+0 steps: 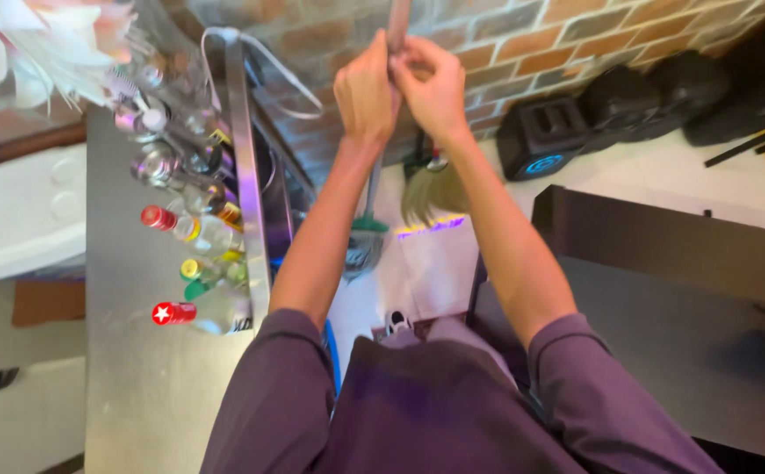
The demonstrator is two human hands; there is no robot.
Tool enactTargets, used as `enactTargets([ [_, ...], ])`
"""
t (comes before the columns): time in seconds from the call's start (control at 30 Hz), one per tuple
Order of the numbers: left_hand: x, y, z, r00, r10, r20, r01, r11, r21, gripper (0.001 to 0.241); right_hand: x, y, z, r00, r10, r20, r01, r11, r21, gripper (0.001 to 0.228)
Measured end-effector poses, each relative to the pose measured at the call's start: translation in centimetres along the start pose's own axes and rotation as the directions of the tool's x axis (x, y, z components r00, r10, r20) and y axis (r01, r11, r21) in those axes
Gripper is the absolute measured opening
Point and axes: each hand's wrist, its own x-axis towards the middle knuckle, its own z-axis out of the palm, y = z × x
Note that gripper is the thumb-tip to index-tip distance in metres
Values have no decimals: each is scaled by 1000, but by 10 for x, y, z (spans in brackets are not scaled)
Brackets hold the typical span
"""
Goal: The person assembles a mop and then mops the floor in a restaurant bar area.
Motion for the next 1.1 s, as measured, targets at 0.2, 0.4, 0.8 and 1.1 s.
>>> enactTargets([
  [0.2,20,-30,0,973,-225,46,229,967,-115,11,29,52,33,993,53,106,-56,998,31,39],
  [0.4,-19,-107,54,934,-342,101,350,935,-65,22,38,119,60,973,93,210,-100,995,22,45],
  [0.8,21,-170,146,767,-616,179,612,786,85,22,135,195,78,946,182,270,-133,973,-190,46],
  [1.1,57,-195,167,751,-644,142,653,757,-18,28,185,217,90,897,225,381,-194,974,-119,41],
])
